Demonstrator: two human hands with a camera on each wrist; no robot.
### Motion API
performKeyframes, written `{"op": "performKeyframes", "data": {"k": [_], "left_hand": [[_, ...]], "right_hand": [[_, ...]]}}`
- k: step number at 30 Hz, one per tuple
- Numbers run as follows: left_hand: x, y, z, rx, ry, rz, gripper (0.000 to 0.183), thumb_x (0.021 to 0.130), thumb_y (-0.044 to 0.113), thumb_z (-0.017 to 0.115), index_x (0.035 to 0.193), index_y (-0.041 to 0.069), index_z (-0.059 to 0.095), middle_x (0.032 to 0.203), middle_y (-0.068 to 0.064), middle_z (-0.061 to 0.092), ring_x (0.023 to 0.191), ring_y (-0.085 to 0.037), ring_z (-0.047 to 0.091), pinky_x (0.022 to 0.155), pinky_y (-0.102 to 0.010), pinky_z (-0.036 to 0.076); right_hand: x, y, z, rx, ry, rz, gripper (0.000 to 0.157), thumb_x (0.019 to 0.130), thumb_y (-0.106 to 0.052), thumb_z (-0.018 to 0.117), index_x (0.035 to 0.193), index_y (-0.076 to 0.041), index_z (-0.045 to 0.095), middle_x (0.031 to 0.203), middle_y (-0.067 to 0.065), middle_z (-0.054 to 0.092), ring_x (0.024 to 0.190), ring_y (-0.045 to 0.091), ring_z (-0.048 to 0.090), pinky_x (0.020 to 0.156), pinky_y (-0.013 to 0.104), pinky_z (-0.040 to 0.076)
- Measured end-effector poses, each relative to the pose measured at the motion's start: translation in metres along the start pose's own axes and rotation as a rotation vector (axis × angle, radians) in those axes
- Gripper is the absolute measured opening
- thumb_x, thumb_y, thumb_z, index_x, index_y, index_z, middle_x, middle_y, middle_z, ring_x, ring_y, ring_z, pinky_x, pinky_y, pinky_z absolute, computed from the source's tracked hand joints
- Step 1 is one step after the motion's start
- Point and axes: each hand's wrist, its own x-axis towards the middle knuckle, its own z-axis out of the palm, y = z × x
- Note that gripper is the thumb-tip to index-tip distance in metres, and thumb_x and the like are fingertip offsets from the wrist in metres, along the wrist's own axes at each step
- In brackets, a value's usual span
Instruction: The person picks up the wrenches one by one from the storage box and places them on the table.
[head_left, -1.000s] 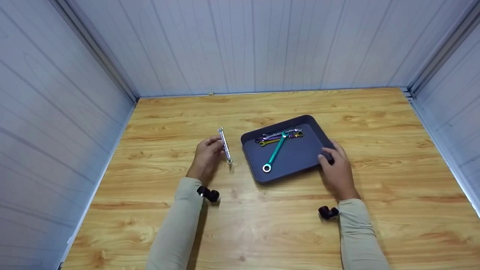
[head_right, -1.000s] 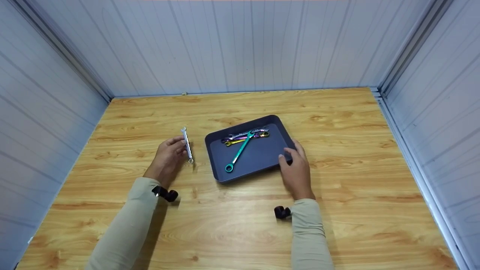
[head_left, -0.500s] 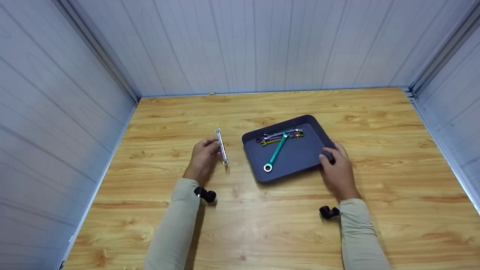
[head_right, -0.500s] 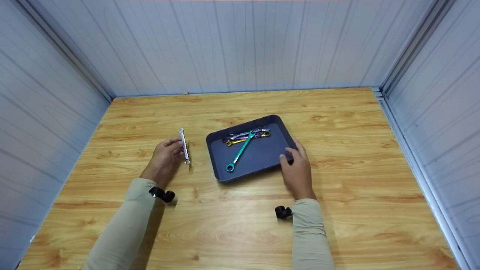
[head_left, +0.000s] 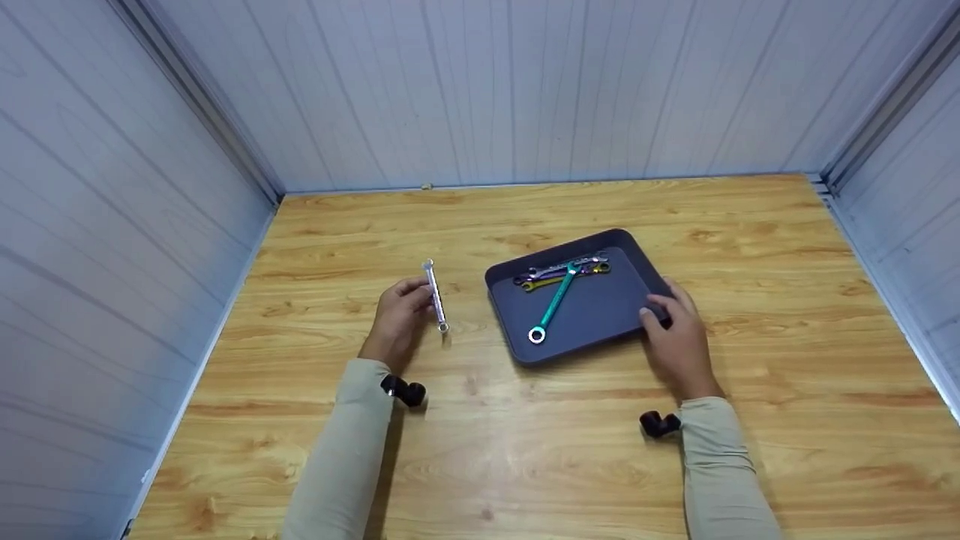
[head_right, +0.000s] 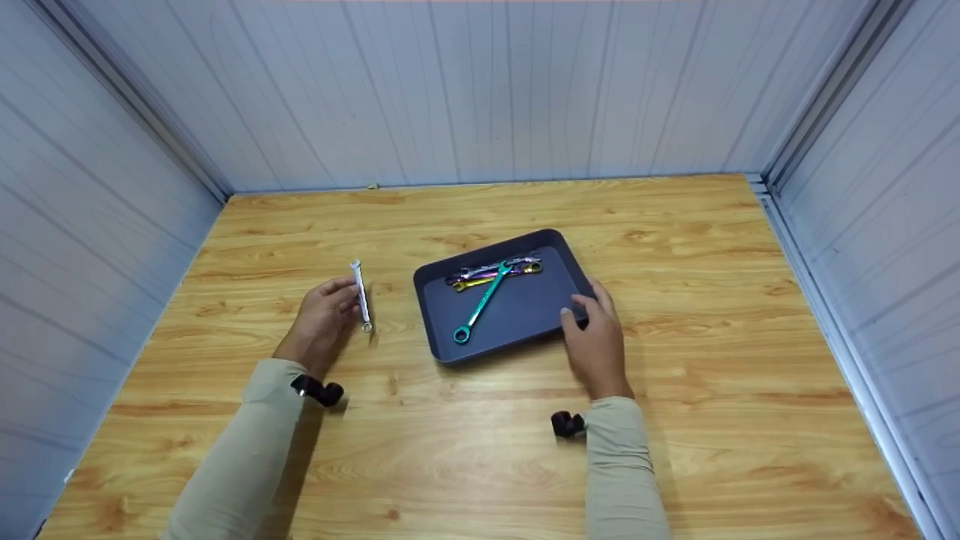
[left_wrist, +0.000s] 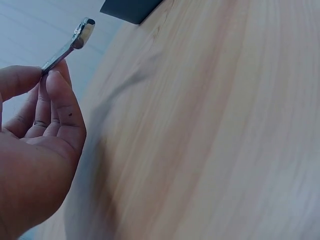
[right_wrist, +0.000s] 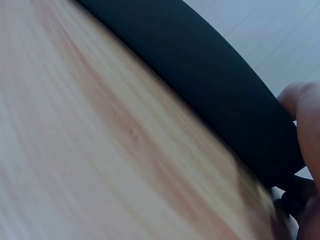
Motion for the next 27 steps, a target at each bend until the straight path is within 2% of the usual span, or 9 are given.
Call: {"op": "performKeyframes", "data": {"k": [18, 27], "left_hand": [[-0.001, 0.009, -0.017, 0.066, 0.023, -0.01, 0.031, 0.094, -0.002, 0.064, 0.122, -0.015, 0.058, 0.089, -0.008, 0.064, 0.077, -0.015, 0.062, 0.066, -0.023, 0.052], [-0.001, 0.009, -0.024, 0.048, 0.036, 0.001, 0.031, 0.093, -0.004, 0.065, 0.12, -0.015, 0.059, 0.085, -0.006, 0.065, 0.073, -0.014, 0.062, 0.064, -0.024, 0.053]], "right_hand": [[-0.001, -0.003, 0.0, -0.001, -0.012, 0.003, 0.043, 0.101, -0.03, 0.06, 0.132, -0.001, 0.062, 0.159, -0.002, 0.034, 0.146, 0.027, 0.028, 0.117, 0.05, 0.024], [-0.001, -0.001, 0.0, 0.014, -0.016, -0.001, 0.045, 0.102, -0.033, 0.059, 0.132, -0.001, 0.062, 0.16, -0.002, 0.032, 0.146, 0.028, 0.027, 0.117, 0.05, 0.022]]}}
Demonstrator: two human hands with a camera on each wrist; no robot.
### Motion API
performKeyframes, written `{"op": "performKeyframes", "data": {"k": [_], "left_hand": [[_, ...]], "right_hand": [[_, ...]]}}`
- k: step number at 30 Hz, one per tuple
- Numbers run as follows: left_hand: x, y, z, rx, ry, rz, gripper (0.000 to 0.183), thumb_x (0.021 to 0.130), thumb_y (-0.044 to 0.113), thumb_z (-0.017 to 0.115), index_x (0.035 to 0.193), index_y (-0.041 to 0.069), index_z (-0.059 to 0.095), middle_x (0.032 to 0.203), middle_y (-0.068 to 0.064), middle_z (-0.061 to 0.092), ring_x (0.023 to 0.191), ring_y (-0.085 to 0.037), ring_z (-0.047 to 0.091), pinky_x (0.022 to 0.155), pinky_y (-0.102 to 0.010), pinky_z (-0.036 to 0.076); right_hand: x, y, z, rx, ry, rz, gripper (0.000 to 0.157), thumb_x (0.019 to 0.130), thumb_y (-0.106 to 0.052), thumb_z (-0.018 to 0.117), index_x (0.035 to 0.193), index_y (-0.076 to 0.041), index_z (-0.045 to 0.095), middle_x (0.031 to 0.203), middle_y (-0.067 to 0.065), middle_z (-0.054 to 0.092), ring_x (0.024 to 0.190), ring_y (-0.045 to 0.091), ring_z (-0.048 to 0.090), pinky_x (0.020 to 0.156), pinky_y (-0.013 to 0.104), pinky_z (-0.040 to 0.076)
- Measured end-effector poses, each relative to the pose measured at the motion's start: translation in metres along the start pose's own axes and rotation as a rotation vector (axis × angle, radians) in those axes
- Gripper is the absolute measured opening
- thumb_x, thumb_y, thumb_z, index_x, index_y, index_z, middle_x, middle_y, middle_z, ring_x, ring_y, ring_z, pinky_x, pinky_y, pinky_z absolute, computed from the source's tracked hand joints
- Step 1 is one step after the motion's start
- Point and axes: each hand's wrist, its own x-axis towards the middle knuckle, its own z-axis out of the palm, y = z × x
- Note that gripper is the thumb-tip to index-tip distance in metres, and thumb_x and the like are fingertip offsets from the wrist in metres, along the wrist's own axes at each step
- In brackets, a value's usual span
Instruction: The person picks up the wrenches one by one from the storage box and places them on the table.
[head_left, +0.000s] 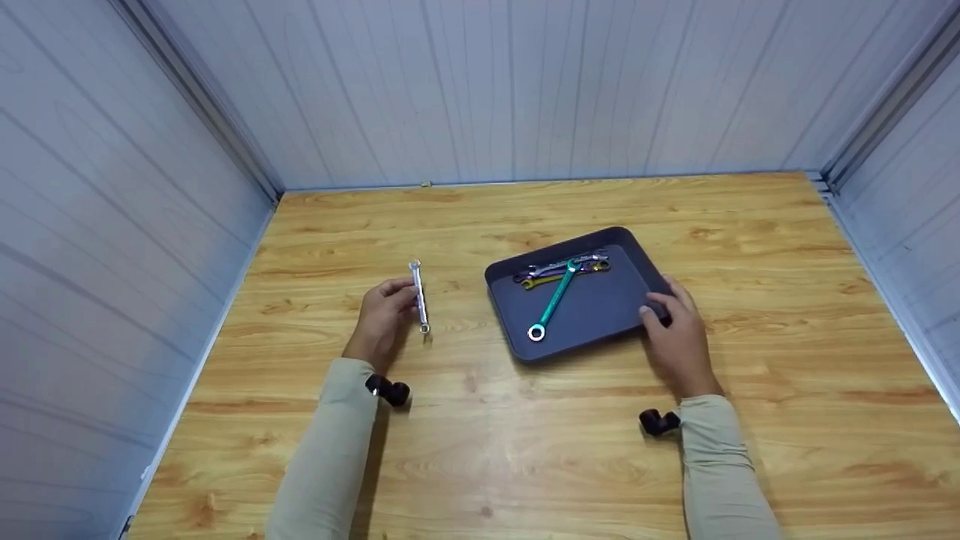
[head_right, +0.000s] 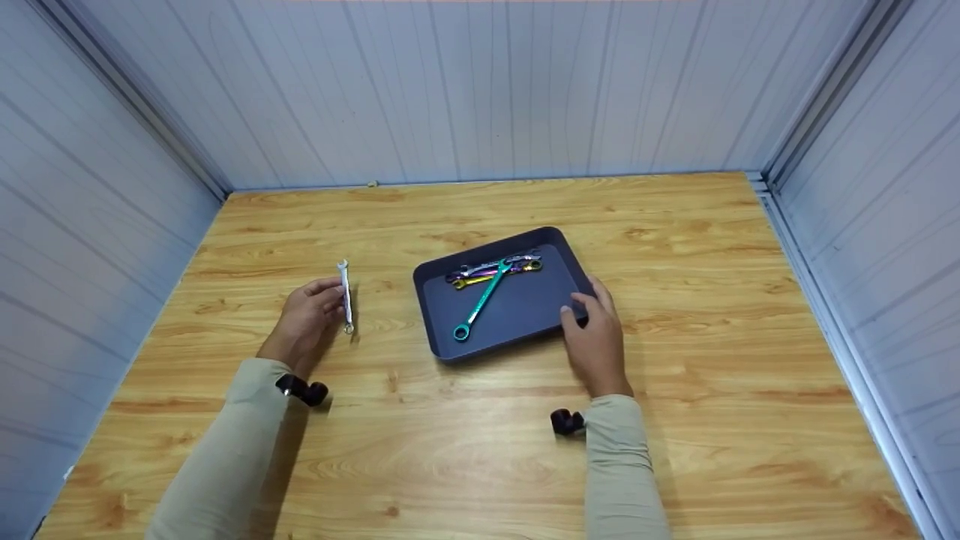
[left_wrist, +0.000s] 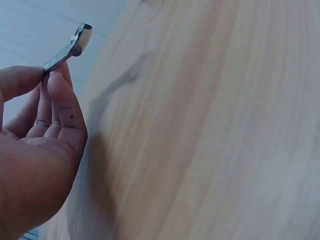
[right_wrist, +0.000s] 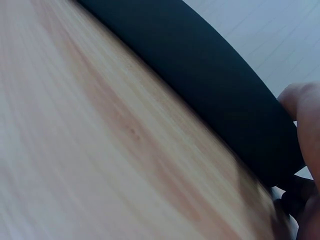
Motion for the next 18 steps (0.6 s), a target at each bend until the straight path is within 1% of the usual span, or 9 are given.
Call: {"op": "performKeyframes", "data": {"k": [7, 12, 15, 18], "left_hand": [[0.0029, 0.0044, -0.0047, 0.038, 0.015, -0.013, 0.026, 0.093, -0.002, 0.065, 0.117, -0.011, 0.062, 0.09, -0.007, 0.065, 0.078, -0.015, 0.062, 0.067, -0.024, 0.053], [0.002, 0.0059, -0.0068, 0.08, 0.011, -0.047, 0.029, 0.095, 0.0, 0.063, 0.122, -0.01, 0.061, 0.095, -0.008, 0.064, 0.081, -0.015, 0.062, 0.069, -0.024, 0.053], [0.0018, 0.0064, -0.0083, 0.115, 0.008, -0.065, 0.03, 0.096, 0.001, 0.063, 0.124, -0.009, 0.06, 0.097, -0.008, 0.064, 0.082, -0.014, 0.061, 0.07, -0.024, 0.053], [0.0024, 0.0071, -0.0099, 0.119, 0.003, -0.064, 0.03, 0.096, 0.0, 0.063, 0.124, -0.011, 0.059, 0.099, -0.009, 0.064, 0.081, -0.014, 0.062, 0.07, -0.024, 0.054]], "right_hand": [[0.0013, -0.0009, -0.0008, -0.005, 0.009, -0.005, 0.042, 0.101, -0.031, 0.06, 0.131, -0.001, 0.063, 0.159, 0.0, 0.034, 0.146, 0.028, 0.028, 0.117, 0.05, 0.022], [0.0012, -0.0013, -0.0014, -0.013, 0.009, -0.015, 0.041, 0.101, -0.03, 0.06, 0.131, -0.001, 0.062, 0.159, 0.0, 0.034, 0.146, 0.028, 0.028, 0.116, 0.05, 0.024], [0.0005, -0.0006, -0.0011, -0.018, 0.004, -0.007, 0.041, 0.102, -0.029, 0.06, 0.132, -0.001, 0.062, 0.159, 0.0, 0.033, 0.146, 0.027, 0.028, 0.116, 0.05, 0.024], [0.0004, 0.0003, -0.0006, -0.018, 0.001, -0.002, 0.041, 0.102, -0.028, 0.059, 0.132, -0.001, 0.062, 0.159, 0.0, 0.033, 0.146, 0.028, 0.028, 0.116, 0.051, 0.024]]}}
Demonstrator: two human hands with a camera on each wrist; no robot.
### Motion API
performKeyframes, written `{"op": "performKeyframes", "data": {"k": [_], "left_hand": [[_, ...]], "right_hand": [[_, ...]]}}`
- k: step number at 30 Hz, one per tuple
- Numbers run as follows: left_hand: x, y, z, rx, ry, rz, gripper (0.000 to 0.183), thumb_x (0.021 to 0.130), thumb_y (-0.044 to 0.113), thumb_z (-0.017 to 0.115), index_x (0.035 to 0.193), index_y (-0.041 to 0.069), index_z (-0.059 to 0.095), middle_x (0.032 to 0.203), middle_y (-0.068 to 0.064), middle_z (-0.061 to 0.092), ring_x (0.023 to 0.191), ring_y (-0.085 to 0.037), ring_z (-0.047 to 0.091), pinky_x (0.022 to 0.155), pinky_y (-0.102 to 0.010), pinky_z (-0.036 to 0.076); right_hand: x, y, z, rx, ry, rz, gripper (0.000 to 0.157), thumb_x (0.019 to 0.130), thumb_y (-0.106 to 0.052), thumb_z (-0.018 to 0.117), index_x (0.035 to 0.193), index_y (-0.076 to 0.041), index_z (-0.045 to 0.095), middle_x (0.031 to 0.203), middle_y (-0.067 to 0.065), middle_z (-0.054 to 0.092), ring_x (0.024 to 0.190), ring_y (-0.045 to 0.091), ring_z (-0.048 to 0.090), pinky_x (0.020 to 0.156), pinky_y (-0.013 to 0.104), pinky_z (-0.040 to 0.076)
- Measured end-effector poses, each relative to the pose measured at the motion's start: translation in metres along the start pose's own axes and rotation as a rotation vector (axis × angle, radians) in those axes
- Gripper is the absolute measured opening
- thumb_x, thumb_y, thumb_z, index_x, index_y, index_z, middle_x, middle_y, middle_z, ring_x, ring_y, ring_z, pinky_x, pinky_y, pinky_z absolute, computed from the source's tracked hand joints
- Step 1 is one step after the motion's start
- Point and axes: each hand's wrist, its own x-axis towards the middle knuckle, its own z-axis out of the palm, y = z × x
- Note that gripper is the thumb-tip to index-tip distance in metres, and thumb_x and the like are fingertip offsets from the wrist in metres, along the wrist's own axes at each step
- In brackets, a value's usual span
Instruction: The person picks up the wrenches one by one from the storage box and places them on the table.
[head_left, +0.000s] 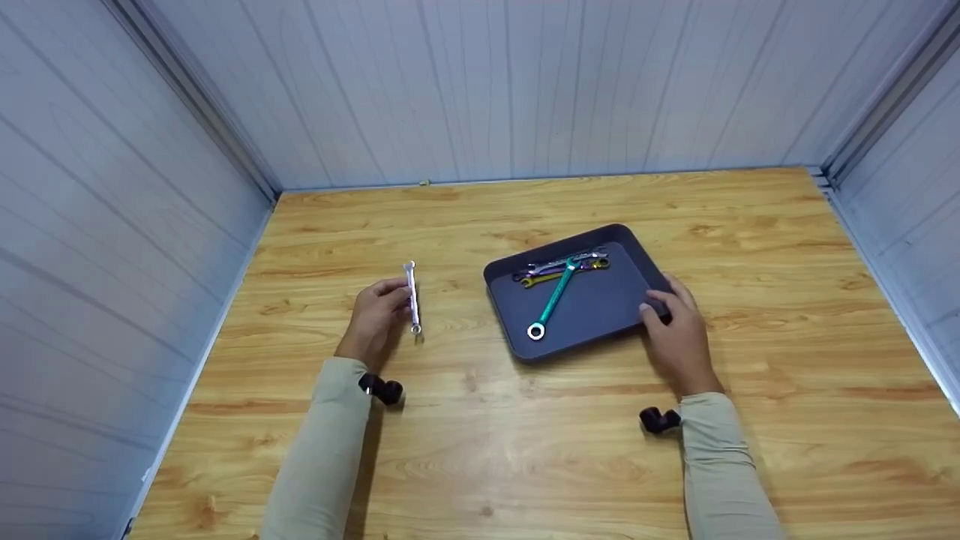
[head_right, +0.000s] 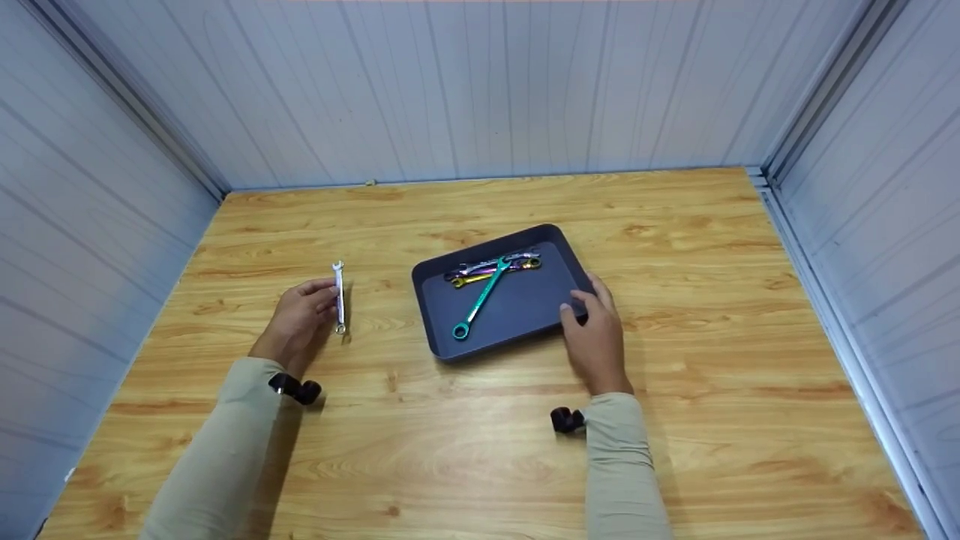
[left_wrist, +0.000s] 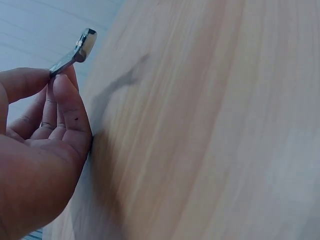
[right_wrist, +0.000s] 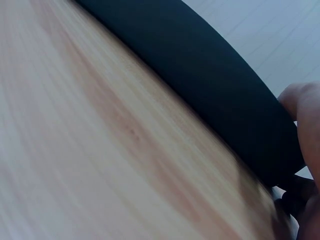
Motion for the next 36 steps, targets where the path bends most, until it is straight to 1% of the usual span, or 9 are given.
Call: {"op": "performKeyframes", "data": {"k": [6, 9, 13, 16, 21, 25, 30, 36], "left_hand": [[0.0, 0.002, -0.004, 0.016, -0.001, 0.017, 0.031, 0.096, -0.001, 0.063, 0.124, -0.013, 0.06, 0.1, -0.009, 0.065, 0.08, -0.013, 0.062, 0.07, -0.023, 0.054], [0.0, 0.004, -0.007, 0.04, 0.003, 0.004, 0.031, 0.096, 0.001, 0.064, 0.124, -0.01, 0.061, 0.1, -0.008, 0.065, 0.08, -0.013, 0.062, 0.069, -0.023, 0.053], [-0.001, 0.007, -0.011, 0.104, 0.014, -0.016, 0.027, 0.096, 0.003, 0.065, 0.121, -0.006, 0.064, 0.096, -0.006, 0.065, 0.079, -0.013, 0.061, 0.068, -0.024, 0.053], [0.0, 0.009, -0.015, 0.145, 0.014, -0.022, 0.026, 0.096, 0.004, 0.065, 0.121, -0.004, 0.065, 0.092, -0.003, 0.065, 0.078, -0.012, 0.061, 0.068, -0.025, 0.053], [0.0, 0.01, -0.022, 0.168, 0.012, -0.036, 0.027, 0.096, 0.005, 0.066, 0.121, -0.003, 0.065, 0.088, -0.001, 0.066, 0.077, -0.011, 0.062, 0.068, -0.024, 0.053], [0.001, 0.009, -0.028, 0.222, 0.015, -0.048, 0.027, 0.095, 0.006, 0.067, 0.121, -0.003, 0.066, 0.087, -0.001, 0.067, 0.077, -0.011, 0.062, 0.066, -0.024, 0.052], [0.0, 0.011, -0.03, 0.289, 0.031, -0.077, 0.025, 0.095, 0.008, 0.068, 0.118, -0.001, 0.069, 0.083, -0.002, 0.067, 0.073, -0.012, 0.062, 0.062, -0.024, 0.051], [-0.001, 0.013, -0.03, 0.305, 0.027, -0.107, 0.025, 0.096, 0.009, 0.067, 0.119, 0.001, 0.068, 0.087, -0.005, 0.066, 0.073, -0.014, 0.061, 0.06, -0.025, 0.052]], "right_hand": [[-0.001, -0.001, 0.0, 0.009, 0.003, -0.005, 0.041, 0.101, -0.03, 0.06, 0.131, -0.002, 0.062, 0.159, 0.0, 0.033, 0.146, 0.028, 0.028, 0.117, 0.05, 0.023], [-0.001, -0.001, 0.0, 0.009, 0.007, -0.005, 0.041, 0.101, -0.03, 0.06, 0.131, -0.002, 0.063, 0.158, 0.0, 0.034, 0.145, 0.028, 0.029, 0.117, 0.05, 0.023], [-0.001, -0.001, 0.0, 0.011, 0.012, -0.006, 0.041, 0.101, -0.031, 0.06, 0.13, -0.002, 0.063, 0.158, 0.0, 0.035, 0.145, 0.027, 0.029, 0.117, 0.048, 0.023], [-0.001, -0.001, 0.0, 0.007, 0.012, -0.001, 0.041, 0.101, -0.031, 0.06, 0.131, -0.003, 0.063, 0.158, -0.001, 0.034, 0.146, 0.026, 0.028, 0.117, 0.048, 0.023], [-0.001, 0.0, 0.001, -0.007, 0.013, -0.001, 0.042, 0.101, -0.032, 0.059, 0.131, -0.003, 0.063, 0.158, -0.001, 0.035, 0.146, 0.026, 0.028, 0.117, 0.049, 0.023], [-0.001, 0.001, 0.001, -0.002, 0.013, -0.008, 0.041, 0.102, -0.03, 0.059, 0.131, -0.001, 0.063, 0.158, 0.0, 0.035, 0.146, 0.026, 0.029, 0.117, 0.049, 0.024], [-0.001, 0.002, 0.001, -0.003, 0.012, -0.007, 0.039, 0.101, -0.027, 0.06, 0.13, -0.001, 0.063, 0.158, 0.001, 0.035, 0.146, 0.027, 0.029, 0.117, 0.049, 0.024], [0.0, 0.001, 0.0, -0.001, 0.015, -0.001, 0.04, 0.101, -0.028, 0.061, 0.13, -0.001, 0.063, 0.158, 0.0, 0.035, 0.146, 0.027, 0.029, 0.117, 0.048, 0.023]]}}
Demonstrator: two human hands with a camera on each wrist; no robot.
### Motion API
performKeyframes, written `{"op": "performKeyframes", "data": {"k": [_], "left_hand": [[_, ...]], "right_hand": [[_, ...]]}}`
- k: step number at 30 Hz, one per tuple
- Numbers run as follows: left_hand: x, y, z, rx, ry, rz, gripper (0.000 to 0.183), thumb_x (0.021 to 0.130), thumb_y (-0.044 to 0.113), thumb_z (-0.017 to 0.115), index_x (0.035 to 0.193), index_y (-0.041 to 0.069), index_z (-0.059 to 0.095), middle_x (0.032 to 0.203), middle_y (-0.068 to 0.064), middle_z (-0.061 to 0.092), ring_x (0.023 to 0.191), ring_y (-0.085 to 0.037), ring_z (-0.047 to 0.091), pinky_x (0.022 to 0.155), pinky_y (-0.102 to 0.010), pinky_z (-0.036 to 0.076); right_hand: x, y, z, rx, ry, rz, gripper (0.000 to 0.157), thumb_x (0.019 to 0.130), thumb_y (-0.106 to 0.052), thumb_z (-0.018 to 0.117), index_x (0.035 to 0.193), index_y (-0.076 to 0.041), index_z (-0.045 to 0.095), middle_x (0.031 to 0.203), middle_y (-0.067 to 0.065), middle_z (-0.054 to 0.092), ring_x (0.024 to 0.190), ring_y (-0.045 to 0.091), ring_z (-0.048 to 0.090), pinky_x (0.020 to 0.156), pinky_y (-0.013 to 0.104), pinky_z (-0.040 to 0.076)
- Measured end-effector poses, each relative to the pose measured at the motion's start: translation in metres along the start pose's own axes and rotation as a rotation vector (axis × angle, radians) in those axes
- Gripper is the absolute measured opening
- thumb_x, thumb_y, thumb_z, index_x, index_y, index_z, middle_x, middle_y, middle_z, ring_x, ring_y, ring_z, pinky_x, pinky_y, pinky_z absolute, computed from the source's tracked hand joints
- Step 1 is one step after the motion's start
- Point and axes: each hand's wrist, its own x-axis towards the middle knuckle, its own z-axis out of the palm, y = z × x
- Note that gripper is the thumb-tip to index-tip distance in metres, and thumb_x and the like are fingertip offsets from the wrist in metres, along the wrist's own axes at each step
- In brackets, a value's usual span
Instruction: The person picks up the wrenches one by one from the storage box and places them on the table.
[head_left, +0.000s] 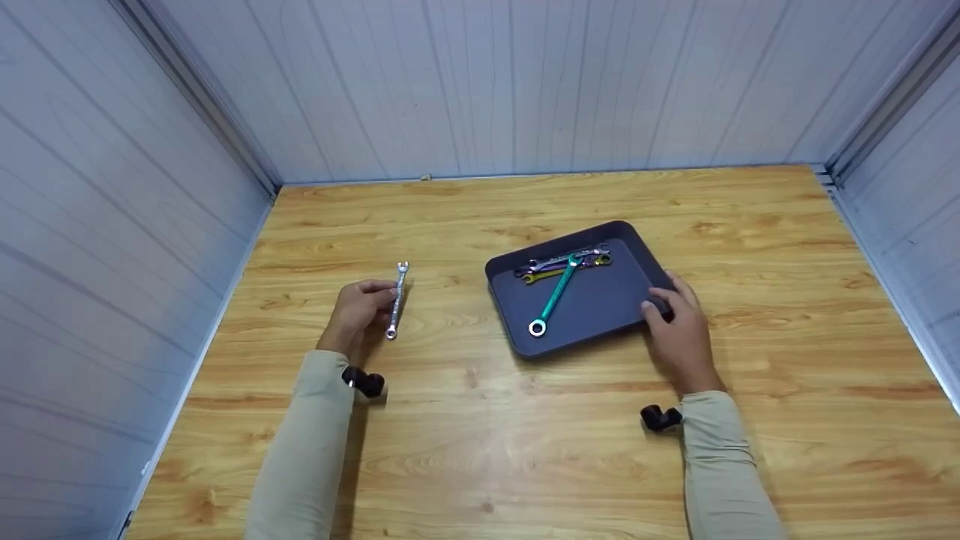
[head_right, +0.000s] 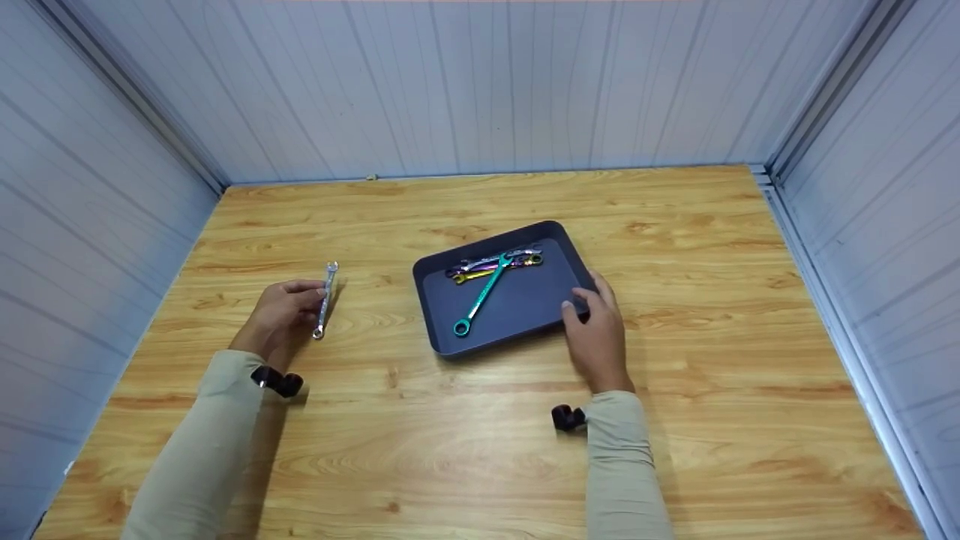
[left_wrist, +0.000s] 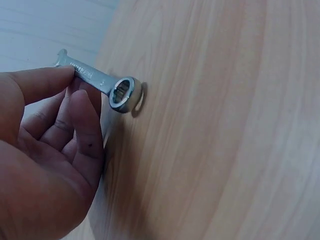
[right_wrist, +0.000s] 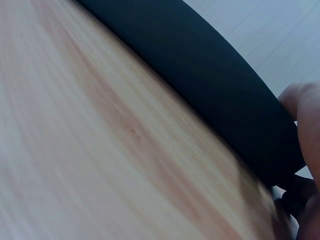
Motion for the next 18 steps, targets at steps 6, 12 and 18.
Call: {"op": "performKeyframes", "data": {"k": [6, 12, 18], "left_hand": [[0.0018, -0.0005, 0.0004, 0.0, 0.017, 0.001, 0.026, 0.095, 0.009, 0.068, 0.119, 0.0, 0.068, 0.085, -0.004, 0.066, 0.073, -0.013, 0.06, 0.059, -0.023, 0.05], [0.004, -0.003, 0.0003, -0.002, 0.049, 0.004, 0.023, 0.095, 0.01, 0.068, 0.117, 0.002, 0.07, 0.087, -0.004, 0.065, 0.073, -0.013, 0.059, 0.057, -0.022, 0.048], [0.0029, -0.0031, 0.0016, -0.004, 0.073, 0.045, 0.023, 0.094, 0.007, 0.068, 0.115, -0.002, 0.069, 0.081, -0.002, 0.065, 0.069, -0.011, 0.059, 0.058, -0.022, 0.048]], "right_hand": [[0.0004, 0.0011, 0.0004, -0.001, -0.001, -0.002, 0.039, 0.101, -0.027, 0.061, 0.13, -0.001, 0.063, 0.158, 0.0, 0.035, 0.146, 0.028, 0.029, 0.117, 0.049, 0.023], [0.0007, 0.0008, 0.0002, -0.01, -0.004, 0.004, 0.043, 0.101, -0.032, 0.06, 0.131, -0.001, 0.063, 0.158, 0.001, 0.035, 0.146, 0.028, 0.029, 0.117, 0.049, 0.022], [0.0007, 0.0018, 0.0007, -0.005, 0.008, -0.026, 0.04, 0.101, -0.029, 0.061, 0.129, 0.0, 0.064, 0.157, 0.004, 0.037, 0.144, 0.03, 0.031, 0.116, 0.051, 0.025]]}}
